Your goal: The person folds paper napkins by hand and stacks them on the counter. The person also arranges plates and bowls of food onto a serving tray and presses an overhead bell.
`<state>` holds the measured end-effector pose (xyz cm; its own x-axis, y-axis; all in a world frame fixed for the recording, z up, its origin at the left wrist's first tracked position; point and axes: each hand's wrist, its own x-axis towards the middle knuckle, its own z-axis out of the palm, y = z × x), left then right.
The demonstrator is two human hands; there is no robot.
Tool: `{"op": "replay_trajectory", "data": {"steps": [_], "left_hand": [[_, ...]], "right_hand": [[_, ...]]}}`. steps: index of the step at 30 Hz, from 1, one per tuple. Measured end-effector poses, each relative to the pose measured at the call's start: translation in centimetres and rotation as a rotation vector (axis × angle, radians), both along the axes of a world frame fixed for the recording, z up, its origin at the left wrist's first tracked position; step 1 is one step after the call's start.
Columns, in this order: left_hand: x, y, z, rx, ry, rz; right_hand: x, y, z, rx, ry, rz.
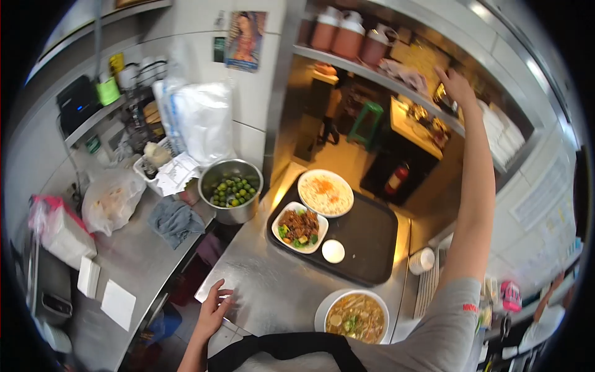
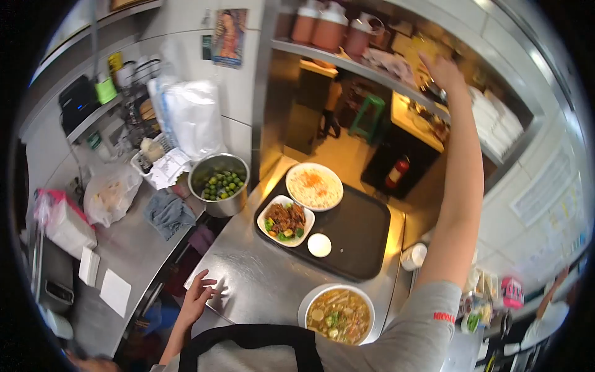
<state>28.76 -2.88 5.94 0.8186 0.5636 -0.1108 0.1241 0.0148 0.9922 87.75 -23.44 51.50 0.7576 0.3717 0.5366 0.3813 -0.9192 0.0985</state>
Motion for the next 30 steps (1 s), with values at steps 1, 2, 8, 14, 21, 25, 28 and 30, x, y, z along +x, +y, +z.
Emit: {"op": "replay_trajectory", "data": {"steps": [1,2,8,14,21,25,28,30], "left_hand": [[-0.4,-0.3,-0.4,0.008,-0.001,0.015],[-0.7,-0.5,-0.9,0.021,0.008,0.003],[-1.4,-1.2,-3.0,-0.008,0.031,0.066],[0.1,2.2,-5.7,-0.044,0.149,-0.172],[-0.8,6.1,-5.4,0.001,0.079,-0.263],[-2.7,9.1,-4.7,-0.028,0.085,-0.206],[-4.5,12.2,-5.7,-0.093,0.043,-0.178],[-5.5,12.6,-3.6,-0.074,0.047,-0.100]], "right_hand": [[1.3,0.5,-0.6,0.013,-0.089,-0.035],[1.2,0.1,-1.5,0.031,-0.169,-0.099],[-3.4,-0.3,-1.1,0.140,0.115,0.266],[-13.3,3.9,-6.2,-0.371,-0.450,0.289],[-23.0,9.3,-11.0,-0.548,0.000,0.782],[-24.5,14.1,-9.5,-0.533,-0.025,0.812],[-23.8,18.3,-7.4,-0.428,-0.228,0.611],[-23.3,20.2,-5.5,-0.351,-0.320,0.522]]}}
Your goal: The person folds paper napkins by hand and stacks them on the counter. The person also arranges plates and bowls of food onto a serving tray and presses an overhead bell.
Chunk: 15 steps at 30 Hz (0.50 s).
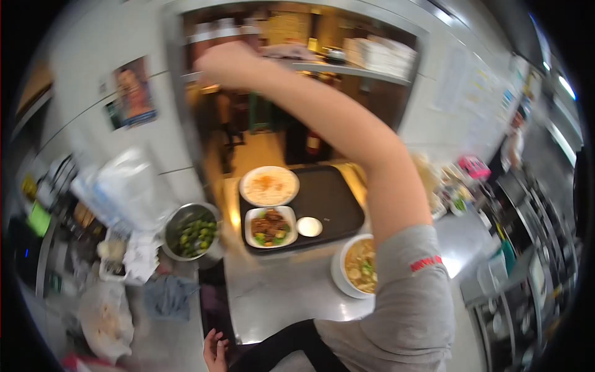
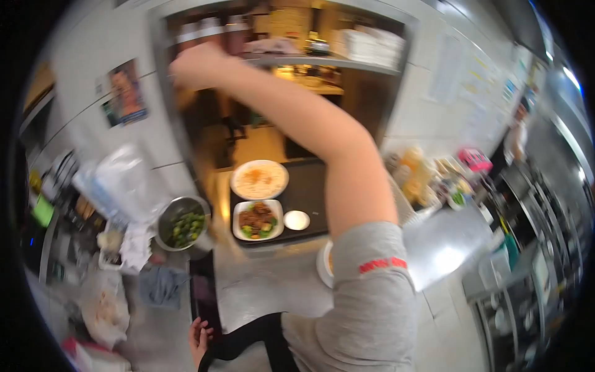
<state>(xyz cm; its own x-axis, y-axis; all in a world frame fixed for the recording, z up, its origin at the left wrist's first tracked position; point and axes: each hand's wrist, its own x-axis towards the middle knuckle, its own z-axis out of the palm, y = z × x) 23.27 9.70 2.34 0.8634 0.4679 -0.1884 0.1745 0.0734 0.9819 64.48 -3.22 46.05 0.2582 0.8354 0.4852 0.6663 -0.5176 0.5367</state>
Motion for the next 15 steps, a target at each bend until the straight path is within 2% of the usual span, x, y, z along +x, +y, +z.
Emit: {"op": "replay_trajectory", "data": {"steps": [2,3,4,5,8,10,11,13,15], "left_hand": [[-0.9,0.5,2.5,-0.013,-0.026,0.040],[-1.5,1.0,3.1,-0.020,-0.040,0.110],[-1.9,1.4,3.6,-0.024,-0.041,0.125],[-2.4,1.9,3.6,-0.025,-0.044,0.130],[-3.7,3.7,2.7,-0.049,-0.076,0.197],[-4.3,5.1,1.8,-0.048,-0.107,0.221],[-4.5,5.5,1.7,-0.070,-0.115,0.228],[-4.7,6.3,1.7,-0.085,-0.114,0.242],[-4.9,6.5,1.7,-0.102,-0.132,0.261]], "right_hand": [[4.0,2.5,1.5,0.051,-0.102,0.032],[4.3,3.3,2.4,0.166,0.016,-0.073],[3.4,3.9,3.2,0.215,-0.148,-0.178],[5.7,4.5,3.4,0.340,-0.211,-0.017],[5.2,7.2,5.1,0.500,-0.207,0.064],[6.5,9.9,6.5,0.602,-0.338,0.222],[7.1,11.4,7.3,0.606,-0.342,0.241],[8.2,14.3,8.7,0.659,-0.530,0.253],[8.7,16.2,9.8,0.658,-0.487,0.208]]}}
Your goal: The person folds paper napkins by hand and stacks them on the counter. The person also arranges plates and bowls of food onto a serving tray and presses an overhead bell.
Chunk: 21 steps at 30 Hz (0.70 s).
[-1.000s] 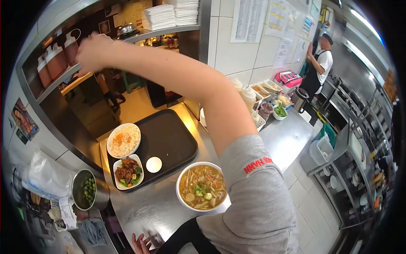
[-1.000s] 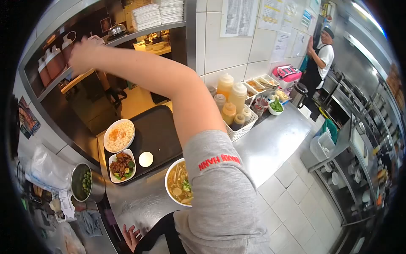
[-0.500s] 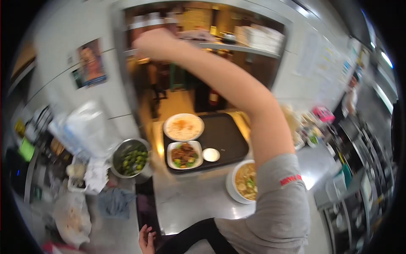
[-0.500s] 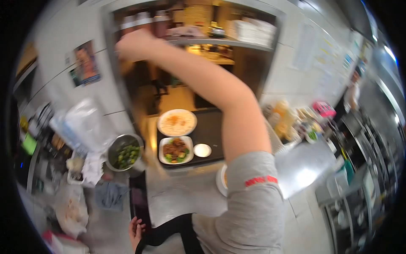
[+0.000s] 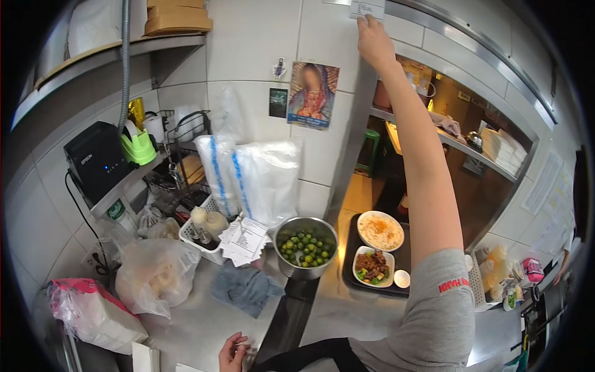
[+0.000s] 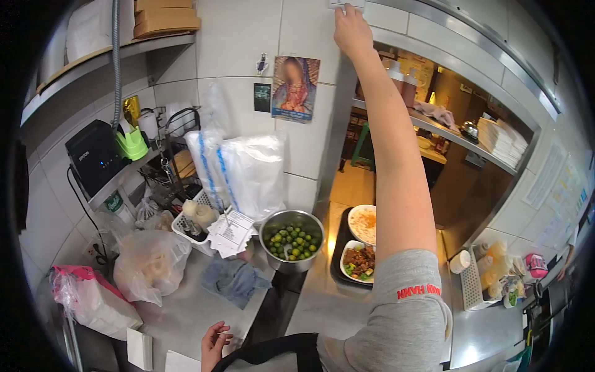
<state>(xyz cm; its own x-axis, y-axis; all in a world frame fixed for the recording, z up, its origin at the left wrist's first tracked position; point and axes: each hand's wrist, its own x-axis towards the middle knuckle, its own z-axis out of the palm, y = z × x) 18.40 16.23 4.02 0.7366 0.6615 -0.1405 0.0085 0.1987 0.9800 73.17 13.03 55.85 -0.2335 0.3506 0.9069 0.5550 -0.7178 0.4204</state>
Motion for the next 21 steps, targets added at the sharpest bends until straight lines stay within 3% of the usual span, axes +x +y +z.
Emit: {"op": "replay_trajectory", "data": {"steps": [5,12,21], "left_hand": [[1.0,1.5,-1.9,-0.070,-0.065,0.002],[2.4,3.1,-1.8,-0.132,-0.059,-0.012],[2.7,3.7,-1.6,-0.070,-0.045,-0.036]], "right_hand": [[1.1,2.7,1.5,0.125,0.093,-0.190],[0.5,3.2,1.0,0.185,0.128,-0.207],[1.7,3.0,0.7,0.221,-0.052,-0.150]]}}
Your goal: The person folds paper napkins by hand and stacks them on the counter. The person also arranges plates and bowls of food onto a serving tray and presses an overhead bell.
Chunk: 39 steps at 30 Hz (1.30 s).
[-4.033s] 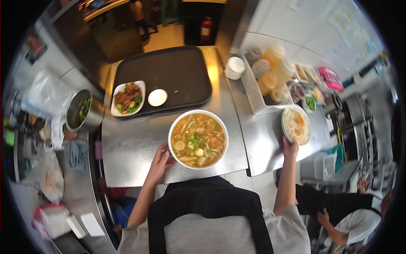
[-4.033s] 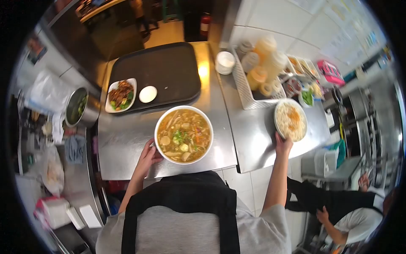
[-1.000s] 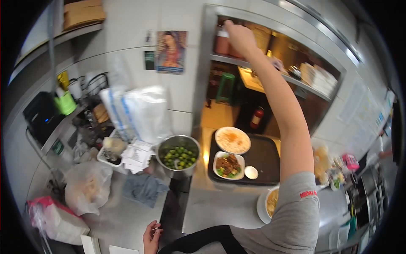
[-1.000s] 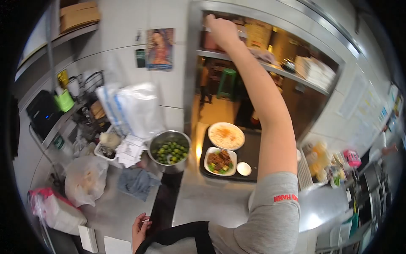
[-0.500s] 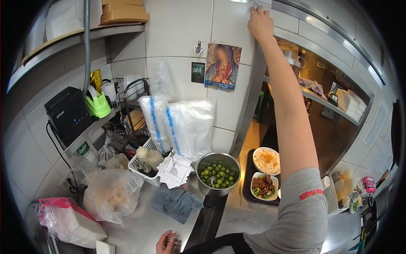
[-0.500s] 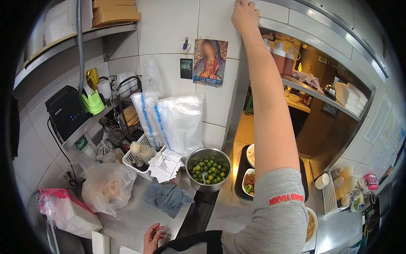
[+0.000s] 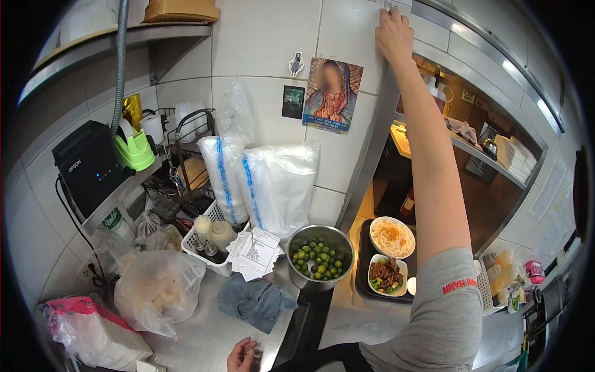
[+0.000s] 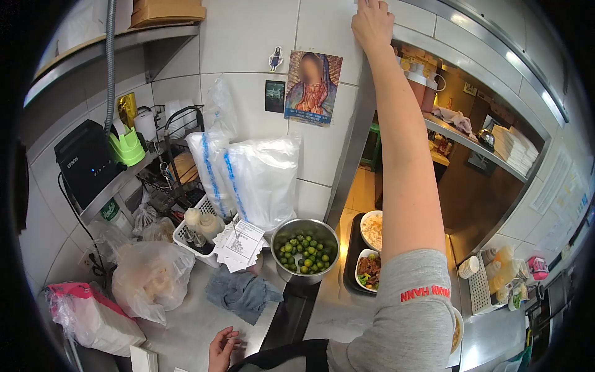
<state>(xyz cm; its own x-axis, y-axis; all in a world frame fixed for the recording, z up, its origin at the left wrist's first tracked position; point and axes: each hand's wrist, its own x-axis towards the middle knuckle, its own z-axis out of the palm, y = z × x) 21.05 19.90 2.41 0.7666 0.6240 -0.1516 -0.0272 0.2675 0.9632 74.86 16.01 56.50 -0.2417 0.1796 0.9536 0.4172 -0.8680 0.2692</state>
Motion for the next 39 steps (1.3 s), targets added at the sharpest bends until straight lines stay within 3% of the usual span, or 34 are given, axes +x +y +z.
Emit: {"op": "replay_trajectory", "data": {"steps": [2,5,14,18,24,29,39], "left_hand": [[0.0,0.0,-0.2,-0.011,-0.003,0.007],[0.0,0.1,-0.5,-0.022,-0.003,0.009],[0.4,0.1,-0.5,-0.100,-0.018,-0.002],[0.2,0.4,-0.1,-0.116,0.011,-0.019],[0.2,0.6,-0.5,0.015,0.013,0.019],[0.5,0.6,-0.5,-0.006,0.018,0.007],[0.0,0.6,0.0,0.021,0.018,0.012]], "right_hand": [[-0.3,-0.5,0.7,-0.114,0.116,-0.012],[-0.7,0.2,0.4,-0.011,0.096,0.029],[-3.3,-0.1,0.5,-0.041,0.224,0.002],[-1.8,0.0,0.7,0.020,0.128,0.055],[-1.8,0.2,1.4,0.012,0.256,0.047],[-2.4,0.5,1.6,-0.005,0.248,-0.100],[-2.0,0.1,2.8,0.023,0.380,-0.014]]}}
